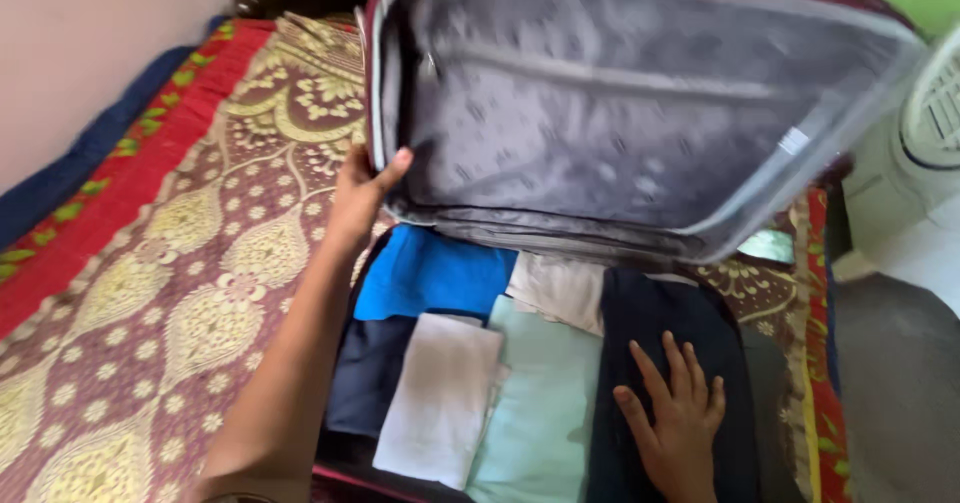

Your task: The person packs clothing items into a suitcase by placing folded shirts and pants into the main compartment and smaller items into the lid pocket.

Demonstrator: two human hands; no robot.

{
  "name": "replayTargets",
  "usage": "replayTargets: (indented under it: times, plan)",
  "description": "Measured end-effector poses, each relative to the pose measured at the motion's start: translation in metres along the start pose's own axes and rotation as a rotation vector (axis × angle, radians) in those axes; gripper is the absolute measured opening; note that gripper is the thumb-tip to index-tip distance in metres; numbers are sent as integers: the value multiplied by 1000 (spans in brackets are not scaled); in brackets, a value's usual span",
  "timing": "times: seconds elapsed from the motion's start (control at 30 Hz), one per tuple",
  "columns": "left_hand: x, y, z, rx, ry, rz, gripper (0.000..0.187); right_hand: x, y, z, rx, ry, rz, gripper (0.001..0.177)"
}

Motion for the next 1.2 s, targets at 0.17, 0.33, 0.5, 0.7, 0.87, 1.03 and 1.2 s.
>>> replayTargets:
  times: [0.17,0.33,0.5,0.7,0.87,1.03,1.2]
  plan:
    - [8,-131,-3,519,-256,163,60,-12,75,47,-60,-91,90,44]
    - [17,-187,-46,614,-181,310,38,-6,211,111,-91,-191,696,47]
    - [30,-199,-92,439,-166,532,30,9,247,171,-17,-291,587,20]
    - [33,-193,-72,346,-171,544,23,22,255,179,-128,-365,343,14]
    - [29,-186,-50,338,-147,532,27,5,222,184,-256,-320,304,13]
    - [19,-177,-39,359,-103,495,27,-33,27,206,109,-286,41,20]
    - [9,-169,-39,347,-124,507,26,-95,-180,197,265,-328,-313,29]
Point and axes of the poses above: each hand's wrist, its own z-axis towards the middle knuckle, its own x-axis out of the palm, y = z × x, the point moved 9 cm from there along z, towards the middle knuckle, and after that the axes turned 8 degrees about -y, right-handed, at the moved point
